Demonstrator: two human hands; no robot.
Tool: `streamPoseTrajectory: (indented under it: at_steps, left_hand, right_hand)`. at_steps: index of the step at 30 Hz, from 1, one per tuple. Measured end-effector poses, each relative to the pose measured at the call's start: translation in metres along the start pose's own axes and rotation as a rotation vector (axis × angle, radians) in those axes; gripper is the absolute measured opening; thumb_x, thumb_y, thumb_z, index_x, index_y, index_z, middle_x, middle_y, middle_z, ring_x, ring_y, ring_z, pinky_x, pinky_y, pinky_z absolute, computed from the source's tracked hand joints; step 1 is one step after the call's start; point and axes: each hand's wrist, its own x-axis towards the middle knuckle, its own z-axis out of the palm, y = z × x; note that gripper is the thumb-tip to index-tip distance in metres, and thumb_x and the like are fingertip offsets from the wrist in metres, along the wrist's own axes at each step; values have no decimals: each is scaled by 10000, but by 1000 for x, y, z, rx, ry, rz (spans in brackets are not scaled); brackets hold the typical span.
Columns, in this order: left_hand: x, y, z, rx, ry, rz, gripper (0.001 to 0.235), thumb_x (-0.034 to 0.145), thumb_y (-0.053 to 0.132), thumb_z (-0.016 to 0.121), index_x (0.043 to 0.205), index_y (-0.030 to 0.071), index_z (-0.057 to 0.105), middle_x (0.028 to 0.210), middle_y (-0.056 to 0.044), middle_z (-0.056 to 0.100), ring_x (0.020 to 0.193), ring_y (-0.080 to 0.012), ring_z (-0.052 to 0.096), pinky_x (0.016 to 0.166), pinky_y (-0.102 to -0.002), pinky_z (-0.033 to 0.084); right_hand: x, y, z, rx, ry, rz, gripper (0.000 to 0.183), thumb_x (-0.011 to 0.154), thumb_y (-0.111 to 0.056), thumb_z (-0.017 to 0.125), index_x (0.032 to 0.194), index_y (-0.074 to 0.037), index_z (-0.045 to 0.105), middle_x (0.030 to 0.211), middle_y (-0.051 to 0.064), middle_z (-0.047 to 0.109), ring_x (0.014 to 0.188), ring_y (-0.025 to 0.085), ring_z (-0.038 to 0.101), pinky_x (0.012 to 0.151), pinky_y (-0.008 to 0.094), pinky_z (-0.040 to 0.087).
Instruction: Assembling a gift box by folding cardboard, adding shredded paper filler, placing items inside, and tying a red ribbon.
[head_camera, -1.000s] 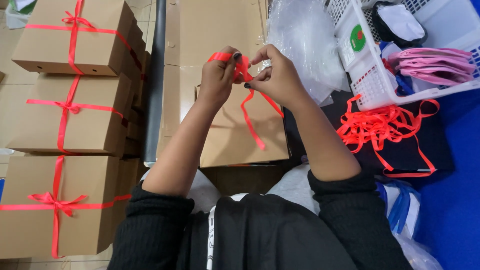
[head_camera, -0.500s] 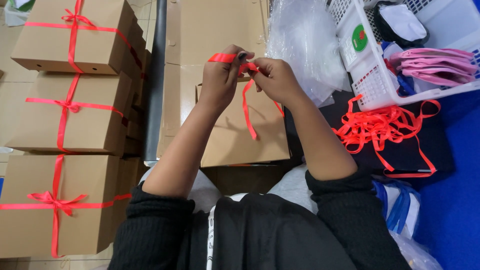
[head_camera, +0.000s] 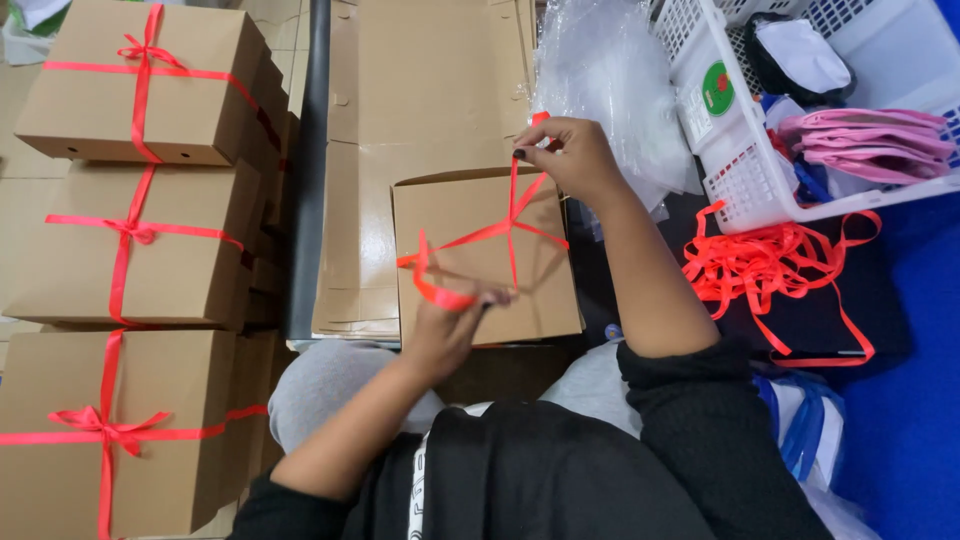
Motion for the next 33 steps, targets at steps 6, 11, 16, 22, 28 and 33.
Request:
streamPoseTrajectory:
  at_steps: [6, 11, 16, 22, 28, 33]
  left_hand:
    - [-98, -11, 20, -209, -262, -312, 223, 1046, 172, 552, 1014, 74, 749, 993, -145, 795, 992, -337, 750, 941, -466, 540]
    - [-135, -72, 27, -765, 86, -1197, 304, 1076, 122, 449, 1098, -117, 636, 1170, -359, 710, 1126, -379, 697, 997, -504, 550]
    - [-157, -120, 40, -837, 398, -1484, 216, 1037, 102, 499, 1036, -103, 566, 1142, -393, 691, 1099, -451, 707, 991, -568, 535]
    - [-139, -106, 42, -770, 604, -1495, 391, 988, 2, 459, 1307, -214, 389, 1271, -448, 549, 1109, -510, 683, 968, -577, 554]
    - [-146, -106, 26, -589, 642, -1407, 424, 1006, 74, 457, 1373, -138, 427, 1178, -379, 609, 884, -401, 744, 840, -460, 656]
    - [-111, -55, -7, 8, 458, -829, 390, 1068, 142, 394, 1316, -33, 640, 1184, -268, 718, 1121, -310, 686, 1005, -471, 519]
  right_hand:
    - [37, 41, 56, -254, -133, -295, 59, 887, -51, 761, 933, -71, 729, 967, 133, 751, 991, 364, 706, 839, 432, 564]
    - [77, 97, 102, -560, -239, 116, 125, 1002, -242, 617, 1110, -178, 626, 1045, 115, 732, 1037, 339, 715, 879, 465, 563]
    - [102, 175, 124, -633, -329, 250, 174, 967, -263, 587, 1100, -175, 656, 1074, 138, 723, 1074, 365, 703, 904, 472, 553]
    - [109, 208, 132, -678, -491, 324, 288, 865, -233, 600, 1048, -101, 778, 1053, 195, 749, 1086, 405, 701, 944, 507, 554]
    - [87, 182, 90, -648, -639, 362, 376, 825, -209, 583, 1117, -76, 780, 1135, 214, 736, 1161, 419, 661, 1030, 510, 508]
    - [47, 134, 13, -56, -495, 350, 278, 941, -238, 592, 1114, -65, 725, 1013, 141, 723, 922, 261, 642, 782, 398, 519]
